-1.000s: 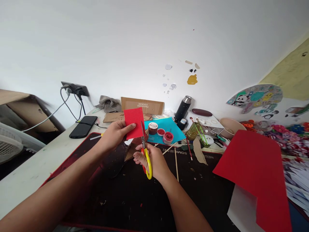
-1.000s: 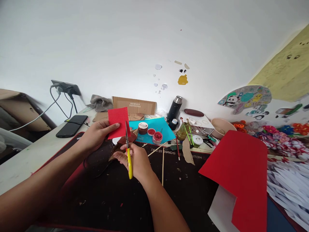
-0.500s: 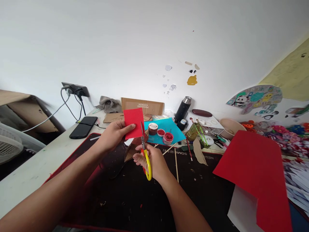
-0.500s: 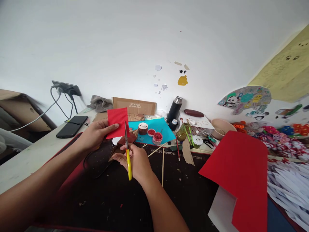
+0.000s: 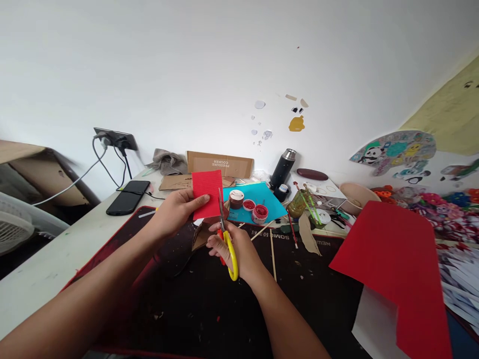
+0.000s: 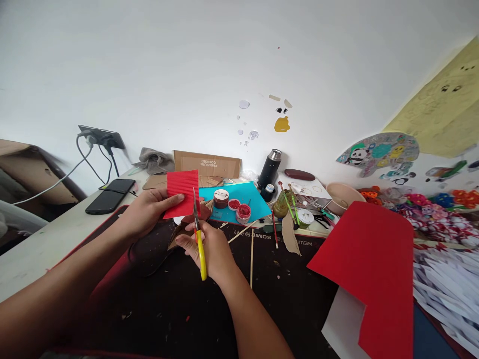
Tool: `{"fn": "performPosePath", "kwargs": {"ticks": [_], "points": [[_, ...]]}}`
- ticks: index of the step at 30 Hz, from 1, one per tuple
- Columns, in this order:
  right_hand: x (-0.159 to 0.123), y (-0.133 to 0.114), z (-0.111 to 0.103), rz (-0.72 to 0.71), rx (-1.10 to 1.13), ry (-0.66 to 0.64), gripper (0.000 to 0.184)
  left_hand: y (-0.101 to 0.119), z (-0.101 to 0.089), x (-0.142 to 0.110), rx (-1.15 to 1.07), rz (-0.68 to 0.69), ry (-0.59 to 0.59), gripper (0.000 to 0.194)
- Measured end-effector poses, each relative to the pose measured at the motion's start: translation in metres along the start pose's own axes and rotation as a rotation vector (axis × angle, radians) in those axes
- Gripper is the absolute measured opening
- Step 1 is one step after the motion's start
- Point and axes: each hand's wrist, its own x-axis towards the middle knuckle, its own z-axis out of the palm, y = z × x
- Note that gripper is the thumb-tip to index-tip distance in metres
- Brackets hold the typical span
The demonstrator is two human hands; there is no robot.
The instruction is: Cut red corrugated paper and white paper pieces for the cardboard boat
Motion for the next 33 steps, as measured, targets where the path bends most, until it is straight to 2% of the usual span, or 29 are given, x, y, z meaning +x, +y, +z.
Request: {"fn": "performPosePath", "kwargs": {"ticks": [4,13,18,25,33], "points": [[-0.002,-0.002,0.0,0.032,-0.037,0.037,0.063,-0.001,0.005,-0.007,0.04,-0.004,-0.022,0.06],[-0.004,-0.011,0.0,-0.001,-0.079,0.052,0.056,-0.008,0.02,-0.019,-0.141,-0.081,-0.056,0.053],[-0.004,-0.01,0.002,0.027,-0.068,0.06,0.053,-0.009,0.021,-0.021,-0.113,-0.037,-0.03,0.051],[-0.004,-0.012,0.001,0.032,-0.061,0.065,0.051,-0.005,0.02,-0.019,-0.062,-0.057,-0.033,0.054],[-0.004,-0.012,0.002,0.062,-0.038,0.08,0.054,-0.005,0.02,-0.02,-0.014,-0.022,-0.03,0.046]]}}
